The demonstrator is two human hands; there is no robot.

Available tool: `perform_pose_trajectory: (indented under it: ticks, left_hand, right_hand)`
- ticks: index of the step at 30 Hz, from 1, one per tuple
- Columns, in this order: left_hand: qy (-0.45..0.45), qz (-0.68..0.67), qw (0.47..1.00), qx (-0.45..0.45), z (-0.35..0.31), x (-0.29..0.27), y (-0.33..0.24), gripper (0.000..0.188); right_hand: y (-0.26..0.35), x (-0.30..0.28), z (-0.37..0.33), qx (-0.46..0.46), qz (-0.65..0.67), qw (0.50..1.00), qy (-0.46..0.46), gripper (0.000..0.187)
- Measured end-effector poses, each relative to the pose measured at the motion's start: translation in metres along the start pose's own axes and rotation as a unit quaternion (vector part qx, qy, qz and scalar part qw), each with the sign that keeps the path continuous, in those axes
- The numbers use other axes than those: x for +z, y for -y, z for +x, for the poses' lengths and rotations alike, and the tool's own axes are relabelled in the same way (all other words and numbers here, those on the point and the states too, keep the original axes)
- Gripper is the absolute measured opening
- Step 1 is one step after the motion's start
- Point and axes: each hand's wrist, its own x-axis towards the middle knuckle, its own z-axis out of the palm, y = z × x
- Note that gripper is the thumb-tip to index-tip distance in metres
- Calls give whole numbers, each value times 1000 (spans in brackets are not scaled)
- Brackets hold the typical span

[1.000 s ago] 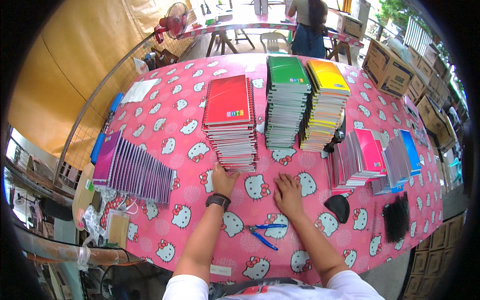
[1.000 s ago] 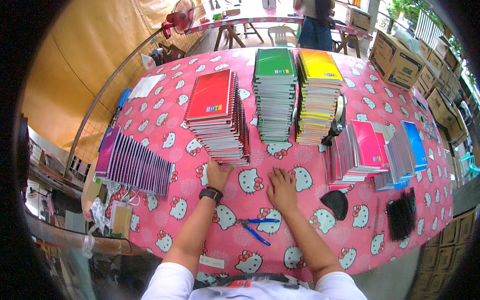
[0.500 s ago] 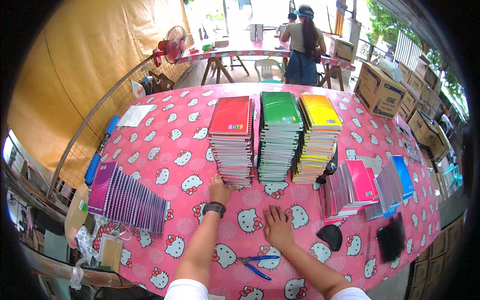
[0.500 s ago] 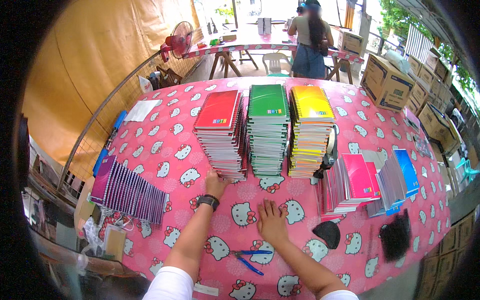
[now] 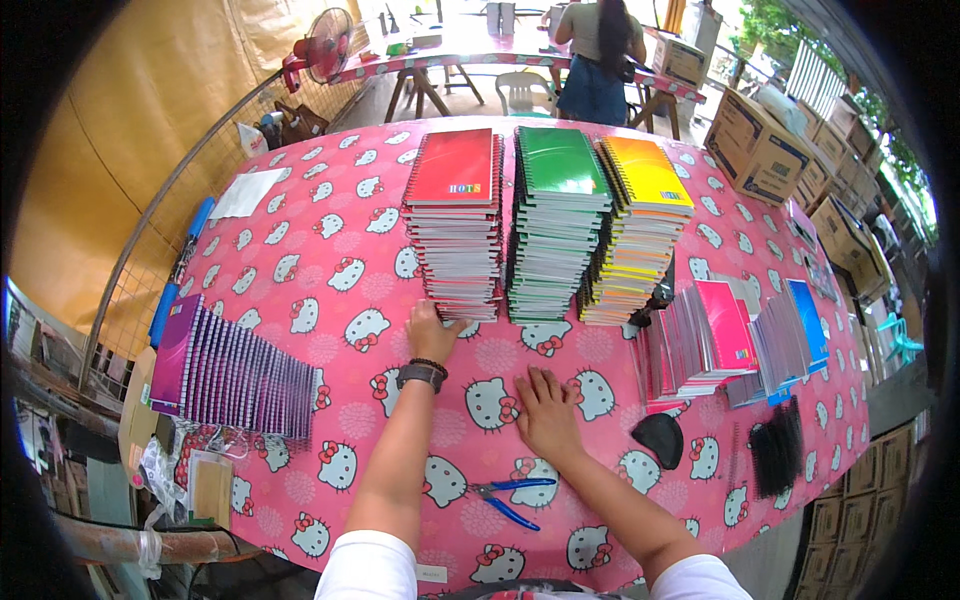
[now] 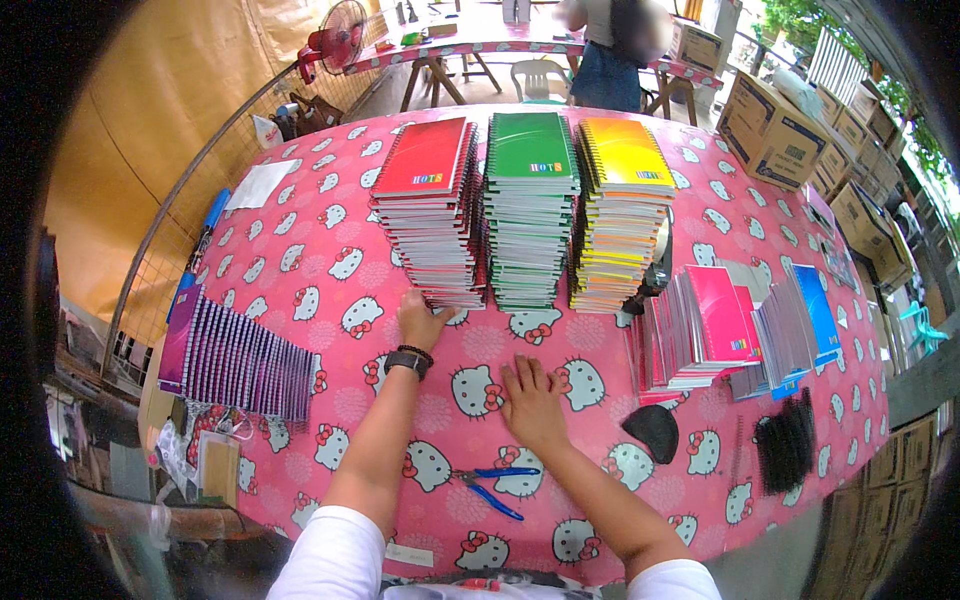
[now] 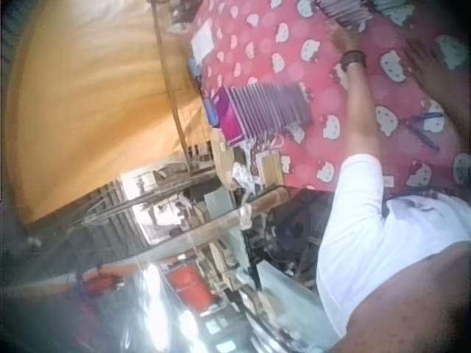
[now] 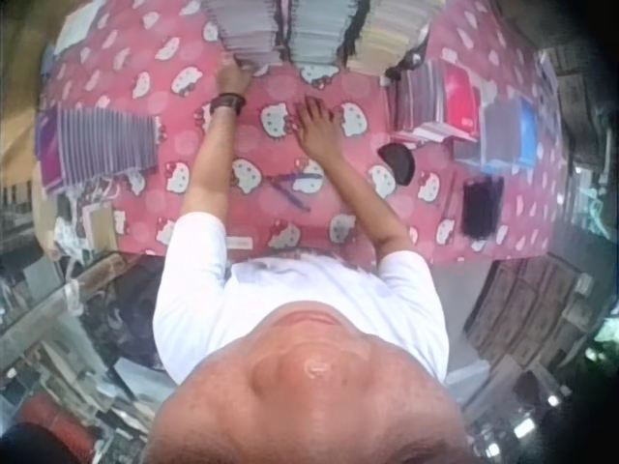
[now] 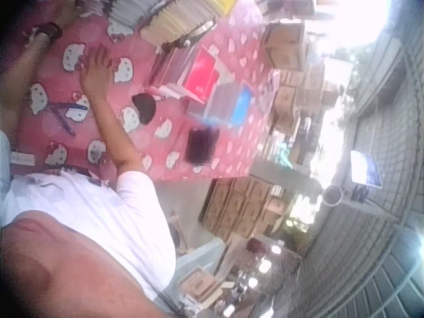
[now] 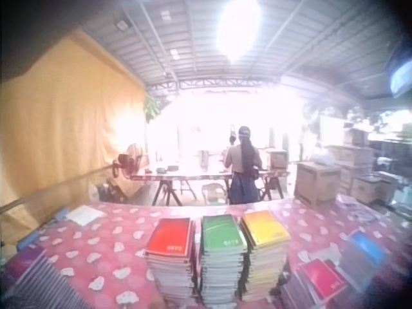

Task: The person uses pliers to bend the ends of the wire spiral on several notebooks to secure the binding, working through stacks of red, green, and purple notebooks.

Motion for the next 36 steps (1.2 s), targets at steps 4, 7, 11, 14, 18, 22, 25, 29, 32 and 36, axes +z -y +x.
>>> perform_pose_trajectory:
  ticks: [4, 7, 11, 14, 18, 22, 25, 29, 32, 36]
  left_hand:
    - [-26, 8, 1000, 4, -3, -2, 6, 52]
    - [-13, -44, 999, -25, -6, -4, 11, 59]
    - [-87, -239, 967, -7, -7, -6, 11, 77]
    - [-64, -363, 930, 18, -6, -13, -23, 83]
    - [-76, -387, 918, 29, 4, -21, -21, 80]
    - [-32, -290, 956, 32, 19, -30, -8, 66]
    - [-21, -298, 954, 41, 22, -32, -5, 69]
    - [15, -326, 945, 32, 29, -38, 0, 67]
    - [26, -341, 939, 40, 32, -38, 5, 67]
    - [26, -412, 910, 37, 31, -35, 11, 67]
  right_hand:
    - [4, -1, 2, -5, -9, 1000, -1, 51]
    - [2, 4, 3, -1, 1, 1000, -4, 52]
    - [-1, 14, 20, 24, 194, 978, -76, 59]
    - [-13, 40, 56, 42, 345, 927, -139, 64]
    - [19, 37, 99, 96, 545, 824, -120, 64]
    - [33, 43, 112, 133, 593, 781, -143, 64]
    - [39, 45, 113, 120, 558, 804, -166, 64]
    - [33, 48, 114, 84, 465, 865, -169, 62]
    - [39, 44, 116, 108, 513, 832, -178, 60]
    - [48, 34, 122, 84, 527, 825, -185, 61]
